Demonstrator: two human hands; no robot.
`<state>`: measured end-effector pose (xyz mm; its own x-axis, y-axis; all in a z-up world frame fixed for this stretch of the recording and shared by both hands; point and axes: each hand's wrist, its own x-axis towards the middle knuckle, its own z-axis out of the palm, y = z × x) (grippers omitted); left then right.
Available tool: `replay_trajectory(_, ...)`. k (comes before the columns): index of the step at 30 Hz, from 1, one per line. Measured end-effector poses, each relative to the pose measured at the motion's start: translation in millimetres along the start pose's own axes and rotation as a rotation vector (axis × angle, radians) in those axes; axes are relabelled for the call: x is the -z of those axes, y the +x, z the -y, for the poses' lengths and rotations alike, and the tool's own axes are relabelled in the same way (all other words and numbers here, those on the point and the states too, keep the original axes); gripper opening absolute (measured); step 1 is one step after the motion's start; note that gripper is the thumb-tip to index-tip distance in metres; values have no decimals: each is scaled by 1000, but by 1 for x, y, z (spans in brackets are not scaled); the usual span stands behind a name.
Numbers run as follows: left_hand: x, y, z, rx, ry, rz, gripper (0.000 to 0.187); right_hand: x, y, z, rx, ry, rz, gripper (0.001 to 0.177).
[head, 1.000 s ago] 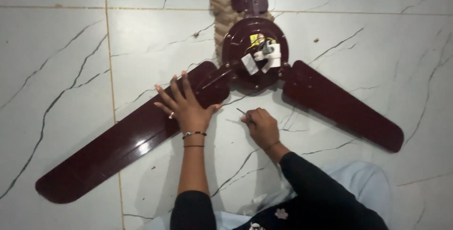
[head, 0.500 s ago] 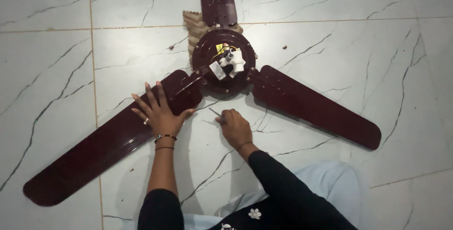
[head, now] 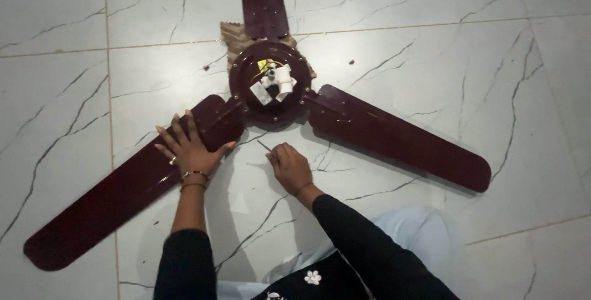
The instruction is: The person attaches three maroon ceiling fan blades to the central motor housing using a screwdriver. They secure each blade one at a time by tightening screws at the blade mounts, rotating the fan assembly as needed to access each blade.
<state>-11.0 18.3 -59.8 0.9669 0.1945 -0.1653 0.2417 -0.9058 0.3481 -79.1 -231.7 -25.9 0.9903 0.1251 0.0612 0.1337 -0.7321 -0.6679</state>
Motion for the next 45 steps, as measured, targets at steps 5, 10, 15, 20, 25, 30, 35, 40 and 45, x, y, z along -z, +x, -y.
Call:
replay_trajectory(5, -9, 11, 10, 12, 49, 47, 151, 25, -4, -27, -427, 385, 113, 20)
replay_trajectory(10, -19, 24, 19, 71, 111, 148, 154, 95, 10, -73, -310, 622, -334, 26)
replay_trajectory(15, -20, 32, 24, 99, 135, 201, 157, 166, -16, -98, -598, 510, -282, 52)
replay_trajectory(20, -18, 36, 23, 142, 156, 240, 160, 172, -14, -104, -828, 526, 79, 50)
replay_trajectory(25, -9, 32, 18, 141, 173, 254, 159, 164, 6, -109, -920, 546, 126, 49)
replay_trajectory(30, -10, 30, 16, 122, 184, 228, 157, 159, 4, -119, -878, 608, 144, 56)
replay_trajectory(35, -11, 27, 18, 113, 176, 214, 158, 169, 7, -109, -839, 452, 218, 52)
replay_trajectory(40, -9, 29, 19, 103, 187, 214, 156, 193, 10, -103, -683, -276, 178, 58)
replay_trajectory(45, 5, 30, 11, 83, 179, 233, 156, 205, 19, -150, -611, -226, -96, 65)
